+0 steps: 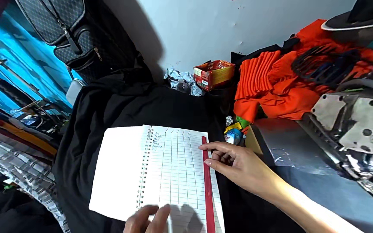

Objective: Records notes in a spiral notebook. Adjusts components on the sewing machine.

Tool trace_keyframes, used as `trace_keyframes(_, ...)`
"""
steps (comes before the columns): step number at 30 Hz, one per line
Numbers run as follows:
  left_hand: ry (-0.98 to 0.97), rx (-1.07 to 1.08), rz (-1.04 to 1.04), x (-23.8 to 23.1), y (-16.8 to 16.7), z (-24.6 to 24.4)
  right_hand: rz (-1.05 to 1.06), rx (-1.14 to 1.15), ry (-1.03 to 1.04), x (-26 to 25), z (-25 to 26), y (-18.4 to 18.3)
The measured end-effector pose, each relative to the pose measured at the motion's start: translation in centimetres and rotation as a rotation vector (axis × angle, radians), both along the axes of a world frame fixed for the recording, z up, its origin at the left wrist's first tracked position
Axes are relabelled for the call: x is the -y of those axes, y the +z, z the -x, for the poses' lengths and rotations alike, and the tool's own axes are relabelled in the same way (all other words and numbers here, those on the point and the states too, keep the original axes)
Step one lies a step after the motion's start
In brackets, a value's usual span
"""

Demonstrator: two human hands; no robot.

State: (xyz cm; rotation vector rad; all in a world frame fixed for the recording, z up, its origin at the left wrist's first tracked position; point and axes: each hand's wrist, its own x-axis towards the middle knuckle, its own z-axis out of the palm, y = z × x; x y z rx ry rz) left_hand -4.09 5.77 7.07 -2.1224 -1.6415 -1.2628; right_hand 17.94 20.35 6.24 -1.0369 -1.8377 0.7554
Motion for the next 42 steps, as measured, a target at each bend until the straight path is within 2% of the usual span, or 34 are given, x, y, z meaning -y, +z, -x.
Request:
trace_keyframes(3, 0.073, -0.175, 0.061, -1.8, 1.9, -0.1, -0.013, -0.01, -0.02, 0.0, 0.0, -0.3)
trace_keyframes(7, 0.137, -0.331, 0.062, -4.0, 1.9, 0.3, -0.002, -0.02, -0.006, -0.3, -0.3, -0.5)
trace_keyframes(13, 0.085, -0.32, 0.051, -4.2, 2.0, -0.2, 0.034, -0.012, 0.015, -0.3, -0.4, -0.1)
trace_keyframes(22, 0.045, -0.369, 0.064, -4.6, 2.2, -1.3, 0.207, -0.144, 0.06, 0.1, -0.4, 0.8)
trace_keyframes(28, 0.007, -0.35, 0.069, -4.2, 2.1, -1.0, 0.14, -0.206, 0.054, 1.0, 0.5, 0.1)
trace_keyframes(32, -0.015, -0.349, 0.103, -3.8, 2.1, -0.4, -0.022, -0.044, -0.107, 2.6, 2.4, 0.2)
trace_keyframes(36, 0.021, -0.301, 0.114, -2.9, 1.8, 1.0, -0.103, 0.002, -0.201, 3.2, 3.7, 0.1)
trace_keyframes(42, 0.116, -0.293, 0.112, -2.3, 0.1, 3.6, -0.143, -0.014, -0.153, 3.2, 4.3, -0.5)
